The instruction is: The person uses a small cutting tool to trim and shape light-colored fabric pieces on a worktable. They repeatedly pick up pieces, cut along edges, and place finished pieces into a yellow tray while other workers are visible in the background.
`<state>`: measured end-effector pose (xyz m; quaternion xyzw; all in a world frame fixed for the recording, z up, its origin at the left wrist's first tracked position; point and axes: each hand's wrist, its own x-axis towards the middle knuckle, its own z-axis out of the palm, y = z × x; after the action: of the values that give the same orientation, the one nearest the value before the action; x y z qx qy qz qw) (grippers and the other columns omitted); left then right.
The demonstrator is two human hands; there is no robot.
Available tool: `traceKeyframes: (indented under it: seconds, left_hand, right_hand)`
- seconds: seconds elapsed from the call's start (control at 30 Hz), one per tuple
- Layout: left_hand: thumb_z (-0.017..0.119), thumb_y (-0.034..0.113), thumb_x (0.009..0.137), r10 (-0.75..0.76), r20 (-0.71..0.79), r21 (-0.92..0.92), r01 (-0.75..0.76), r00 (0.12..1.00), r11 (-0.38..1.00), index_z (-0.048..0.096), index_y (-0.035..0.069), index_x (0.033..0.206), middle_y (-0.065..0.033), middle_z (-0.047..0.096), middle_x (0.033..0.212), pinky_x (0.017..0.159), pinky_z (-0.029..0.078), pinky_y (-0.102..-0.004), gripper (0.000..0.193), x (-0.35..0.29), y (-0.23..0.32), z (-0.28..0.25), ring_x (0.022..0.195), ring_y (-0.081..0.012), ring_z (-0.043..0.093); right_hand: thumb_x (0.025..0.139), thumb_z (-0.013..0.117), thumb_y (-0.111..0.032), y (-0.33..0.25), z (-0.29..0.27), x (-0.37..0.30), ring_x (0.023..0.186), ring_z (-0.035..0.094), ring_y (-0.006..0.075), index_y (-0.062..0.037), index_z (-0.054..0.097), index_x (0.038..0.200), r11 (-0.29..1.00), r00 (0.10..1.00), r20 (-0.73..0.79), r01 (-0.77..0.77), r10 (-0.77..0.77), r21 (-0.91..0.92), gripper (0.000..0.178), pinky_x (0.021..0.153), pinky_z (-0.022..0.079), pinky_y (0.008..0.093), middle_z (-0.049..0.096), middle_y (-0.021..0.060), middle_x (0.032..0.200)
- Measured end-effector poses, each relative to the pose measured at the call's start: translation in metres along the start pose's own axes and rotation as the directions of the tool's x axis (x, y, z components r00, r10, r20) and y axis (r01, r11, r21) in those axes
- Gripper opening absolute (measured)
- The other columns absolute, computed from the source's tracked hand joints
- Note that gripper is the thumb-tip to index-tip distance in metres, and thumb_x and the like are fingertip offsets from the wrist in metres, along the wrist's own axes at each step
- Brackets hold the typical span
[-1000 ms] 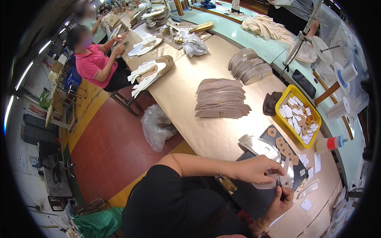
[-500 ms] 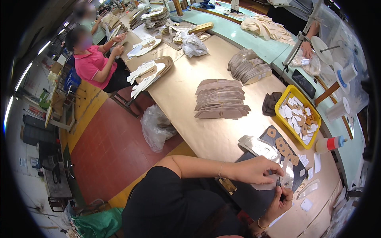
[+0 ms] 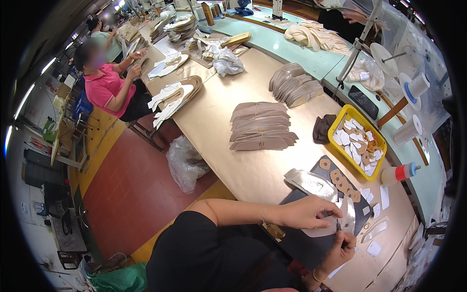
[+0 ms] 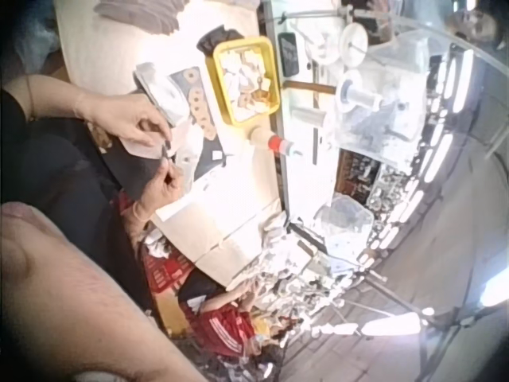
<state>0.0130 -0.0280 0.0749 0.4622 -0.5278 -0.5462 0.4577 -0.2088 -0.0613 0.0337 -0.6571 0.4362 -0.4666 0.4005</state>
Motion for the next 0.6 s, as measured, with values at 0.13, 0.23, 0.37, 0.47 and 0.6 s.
traceKeyframes:
  seconds: [0.13,0.23,0.37,0.47,0.6]
  left_hand:
    - [0.066,0.003,0.089,-0.082,-0.022,-0.093,0.08,0.996,0.992,0.062,0.003,0.128,-0.01,0.072,0.114,0.075,0.057,-0.0277,0.039,-0.001,0.001,0.0,0.087,-0.0177,0.074]
    - [0.063,0.0,0.09,-0.047,-0.065,-0.074,0.042,0.997,0.996,0.061,0.004,0.13,-0.0088,0.069,0.12,0.077,0.056,-0.0271,0.04,0.0,-0.002,-0.001,0.094,-0.0145,0.072]
    - [0.056,-0.003,0.093,0.025,-0.13,-0.015,-0.027,0.991,1.0,0.06,0.007,0.135,-0.0078,0.058,0.134,0.085,0.051,-0.024,0.043,0.002,-0.007,-0.006,0.106,-0.0113,0.061]
    - [0.056,-0.003,0.093,-0.014,-0.161,0.05,0.023,0.987,0.998,0.059,0.008,0.136,-0.0066,0.057,0.132,0.089,0.049,-0.0246,0.045,0.001,-0.01,-0.011,0.104,-0.0124,0.061]
    - [0.056,0.001,0.097,-0.019,-0.223,-0.112,-0.007,0.975,0.994,0.06,0.007,0.135,-0.0066,0.055,0.132,0.094,0.048,-0.027,0.038,0.0,-0.011,-0.014,0.111,-0.0143,0.062]
  right_hand:
    - [0.098,0.067,-0.025,0.002,-0.001,0.002,0.066,0.043,0.0085,-0.0018,0.056,0.092,0.999,0.994,-0.093,0.049,-0.049,0.002,0.027,0.061,0.035,0.0212,0.05,0.002,0.078]
    - [0.102,0.058,-0.04,-0.001,-0.001,0.002,0.064,0.04,0.0073,-0.0007,0.053,0.112,0.965,0.983,-0.123,-0.104,0.137,0.241,0.041,0.059,0.033,0.0187,0.047,0.0022,0.082]
    - [0.105,0.049,-0.044,-0.005,0.005,0.001,0.066,0.044,0.0077,0.0013,0.046,0.135,0.972,0.993,-0.012,-0.114,0.119,0.206,0.054,0.058,0.037,0.0184,0.048,0.0043,0.084]
    - [0.107,0.046,-0.039,-0.007,0.009,0.0,0.066,0.047,0.009,0.0016,0.046,0.134,0.982,0.995,0.077,-0.08,0.068,0.168,0.049,0.059,0.041,0.0207,0.051,0.0061,0.086]
    - [0.108,0.045,-0.028,-0.008,0.013,0.001,0.068,0.05,0.0097,0.001,0.05,0.126,0.954,0.984,0.12,-0.159,0.132,0.255,0.034,0.062,0.043,0.0218,0.056,0.0068,0.089]
